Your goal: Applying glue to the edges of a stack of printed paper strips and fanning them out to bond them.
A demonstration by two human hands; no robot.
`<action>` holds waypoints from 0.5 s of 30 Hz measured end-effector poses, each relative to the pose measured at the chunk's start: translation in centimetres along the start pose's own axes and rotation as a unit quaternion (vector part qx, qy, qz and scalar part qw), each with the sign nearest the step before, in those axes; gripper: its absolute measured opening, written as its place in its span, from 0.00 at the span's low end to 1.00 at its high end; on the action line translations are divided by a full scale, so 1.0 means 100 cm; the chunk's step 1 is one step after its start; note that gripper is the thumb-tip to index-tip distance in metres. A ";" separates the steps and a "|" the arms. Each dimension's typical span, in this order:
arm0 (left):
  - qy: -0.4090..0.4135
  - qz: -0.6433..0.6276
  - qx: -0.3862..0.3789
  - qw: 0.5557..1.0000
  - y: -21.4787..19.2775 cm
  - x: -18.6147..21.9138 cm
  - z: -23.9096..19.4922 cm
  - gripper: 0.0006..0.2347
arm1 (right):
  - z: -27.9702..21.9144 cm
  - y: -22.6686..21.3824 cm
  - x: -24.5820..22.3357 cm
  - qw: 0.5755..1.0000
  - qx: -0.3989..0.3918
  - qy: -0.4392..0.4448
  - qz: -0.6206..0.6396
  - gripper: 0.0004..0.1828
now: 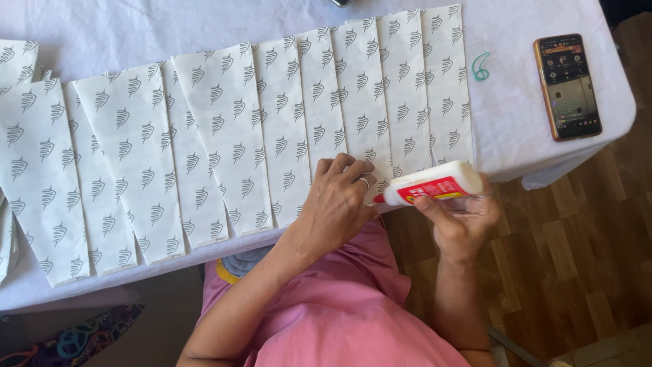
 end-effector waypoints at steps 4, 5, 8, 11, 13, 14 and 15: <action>-0.013 0.008 0.001 1.000 0.000 0.003 -0.001 0.16 | -0.005 0.008 0.007 0.999 -0.025 0.017 0.010 0.33; -0.014 0.008 0.008 1.000 0.001 0.002 -0.001 0.17 | -0.005 0.006 0.006 1.000 -0.020 0.010 0.002 0.33; -0.018 0.003 0.015 1.000 -0.001 0.001 -0.001 0.16 | 0.001 -0.015 0.006 1.000 -0.008 -0.005 -0.011 0.33; -0.026 -0.007 0.023 0.999 0.001 0.001 0.000 0.14 | 0.009 -0.039 0.005 1.000 0.006 -0.021 -0.022 0.33; -0.030 -0.012 0.030 0.999 0.005 0.000 -0.001 0.13 | 0.011 -0.047 0.002 0.999 0.012 -0.028 -0.027 0.34; -0.035 -0.014 0.036 0.999 0.006 -0.001 0.000 0.12 | 0.011 -0.047 0.000 0.999 0.014 -0.030 -0.021 0.33; -0.040 -0.017 0.042 0.998 0.007 -0.002 0.000 0.11 | 0.011 -0.048 -0.002 0.999 0.017 -0.032 -0.015 0.33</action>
Point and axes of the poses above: each hand's wrist, its own z-axis towards the middle knuckle, its own y-axis out of the palm, x = y × z, the point moved 5 cm from there along z, towards the middle knuckle, and after that the axes turned 6 degrees about z, right-handed, at the moved point
